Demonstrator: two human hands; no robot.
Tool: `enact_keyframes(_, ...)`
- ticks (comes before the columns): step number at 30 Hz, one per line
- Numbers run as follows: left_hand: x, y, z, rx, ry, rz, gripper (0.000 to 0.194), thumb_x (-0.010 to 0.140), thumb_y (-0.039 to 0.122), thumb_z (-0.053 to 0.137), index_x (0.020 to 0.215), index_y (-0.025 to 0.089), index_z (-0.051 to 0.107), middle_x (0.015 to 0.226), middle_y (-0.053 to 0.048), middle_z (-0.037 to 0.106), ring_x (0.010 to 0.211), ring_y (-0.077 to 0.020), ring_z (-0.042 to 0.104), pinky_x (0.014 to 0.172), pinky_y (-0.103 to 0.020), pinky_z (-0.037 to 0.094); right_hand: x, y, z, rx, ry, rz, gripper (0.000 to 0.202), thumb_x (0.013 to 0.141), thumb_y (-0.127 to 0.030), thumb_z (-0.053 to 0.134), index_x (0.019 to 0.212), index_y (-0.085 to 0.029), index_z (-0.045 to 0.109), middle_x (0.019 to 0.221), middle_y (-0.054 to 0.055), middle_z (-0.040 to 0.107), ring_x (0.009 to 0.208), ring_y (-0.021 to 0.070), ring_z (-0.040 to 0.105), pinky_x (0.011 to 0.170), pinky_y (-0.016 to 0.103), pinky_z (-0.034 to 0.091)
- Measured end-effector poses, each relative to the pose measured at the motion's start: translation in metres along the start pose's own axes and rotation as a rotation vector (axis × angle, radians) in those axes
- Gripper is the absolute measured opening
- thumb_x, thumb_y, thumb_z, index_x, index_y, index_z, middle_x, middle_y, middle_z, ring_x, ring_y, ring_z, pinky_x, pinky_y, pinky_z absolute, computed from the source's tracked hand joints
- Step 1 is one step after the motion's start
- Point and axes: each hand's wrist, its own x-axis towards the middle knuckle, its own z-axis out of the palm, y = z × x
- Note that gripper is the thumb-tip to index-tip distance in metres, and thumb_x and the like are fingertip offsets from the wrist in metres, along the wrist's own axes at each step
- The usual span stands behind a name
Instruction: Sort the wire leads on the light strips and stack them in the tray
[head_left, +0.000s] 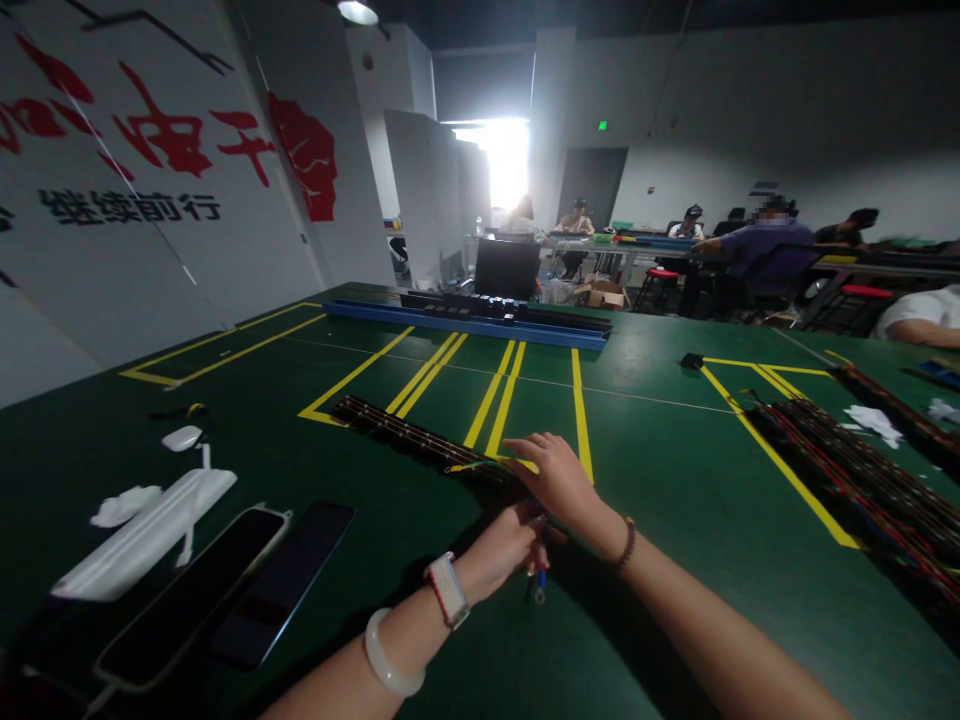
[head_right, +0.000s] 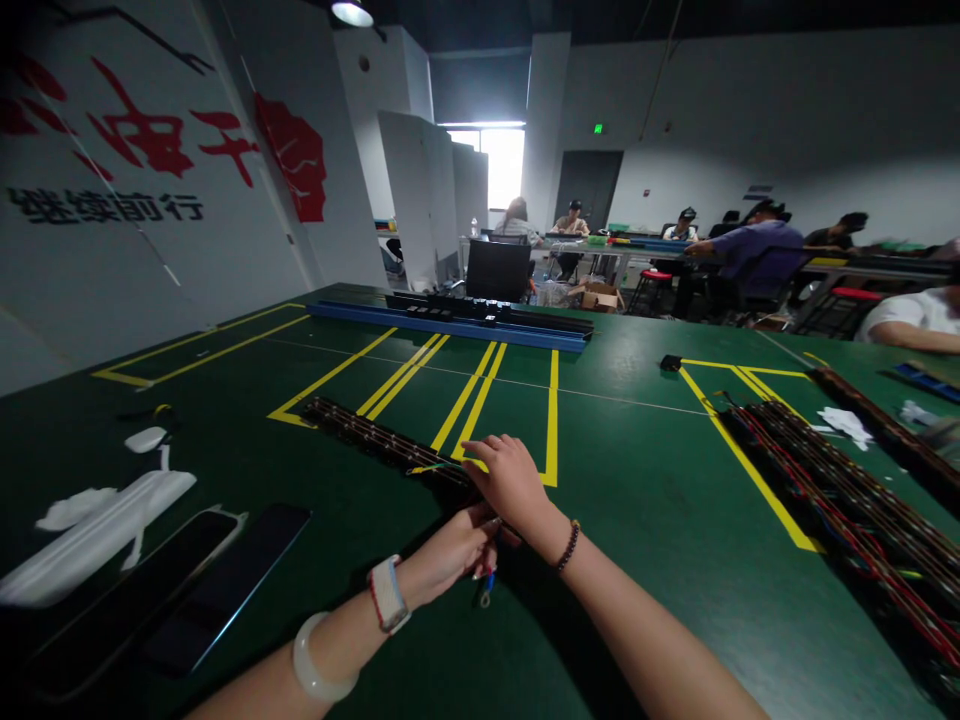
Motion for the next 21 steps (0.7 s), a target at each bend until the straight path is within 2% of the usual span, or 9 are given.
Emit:
enact_keyframes(4, -0.003, 0.001, 0.002, 0.046, 0.029, -0.004, 0.024, 0.089, 0.029, 0.046, 0.105, 0.012, 0.041, 0.088, -0.008, 0.063, 0.048, -0.0050, 0.051, 0.043, -0.018, 0.030, -0.027, 0.026, -0.011, 0.000, 0.008, 0.025, 0.022, 0.090, -0.029, 0.054, 0.106, -0.020, 0.066, 0.092, 0.007, 0.064, 0.083, 0.0185, 0.055, 0.074, 0.032, 0.042)
enact_keyframes(10, -0.002, 0.005, -0.002, 0.311, 0.084, -0.010, 0.027, 0.093, 0.033, 0.035, 0.101, 0.011, 0.047, 0.075, -0.006, 0.062, 0.036, -0.0037, 0.036, 0.038, -0.018, 0.021, -0.060, 0.045, -0.001, -0.111, -0.093, 0.036, 0.015, 0.086, -0.027, 0.060, 0.098, -0.022, 0.069, 0.083, 0.005, 0.062, 0.077, 0.0166, 0.054, 0.070, 0.029, 0.038)
enact_keyframes(12, -0.003, 0.010, -0.005, 0.468, 0.093, -0.006, 0.030, 0.093, 0.035, 0.033, 0.095, 0.011, 0.051, 0.066, -0.004, 0.060, 0.035, -0.0048, 0.034, 0.039, -0.019, 0.022, -0.063, 0.045, 0.001, -0.106, -0.115, 0.048, 0.013, 0.087, -0.026, 0.058, 0.092, -0.023, 0.069, 0.082, 0.004, 0.062, 0.076, 0.0160, 0.053, 0.069, 0.029, 0.036)
enact_keyframes(16, -0.009, 0.024, -0.011, 0.852, 0.113, 0.056, 0.037, 0.092, 0.042, 0.036, 0.079, 0.014, 0.056, 0.054, -0.003, 0.055, 0.043, -0.0107, 0.045, 0.049, -0.022, 0.032, -0.062, 0.043, 0.002, -0.108, -0.116, 0.059, 0.013, 0.089, -0.025, 0.056, 0.090, -0.022, 0.069, 0.081, 0.004, 0.061, 0.074, 0.0150, 0.052, 0.068, 0.027, 0.034)
enact_keyframes(19, -0.014, 0.029, -0.014, 1.076, 0.120, 0.111, 0.036, 0.090, 0.040, 0.042, 0.069, 0.015, 0.057, 0.052, -0.003, 0.051, 0.048, -0.0140, 0.047, 0.057, -0.026, 0.035, -0.060, 0.045, 0.002, -0.153, -0.088, 0.056, 0.014, 0.089, -0.024, 0.056, 0.087, -0.021, 0.069, 0.080, 0.005, 0.060, 0.071, 0.0147, 0.051, 0.066, 0.027, 0.033)
enact_keyframes(21, -0.014, 0.029, -0.015, 1.181, 0.174, 0.197, 0.030, 0.086, 0.036, 0.049, 0.066, 0.016, 0.057, 0.053, -0.004, 0.048, 0.049, -0.0154, 0.045, 0.062, -0.028, 0.036, -0.059, 0.046, 0.003, -0.200, -0.074, 0.054, 0.014, 0.088, -0.025, 0.056, 0.086, -0.021, 0.070, 0.079, 0.005, 0.059, 0.070, 0.0149, 0.050, 0.065, 0.028, 0.032)
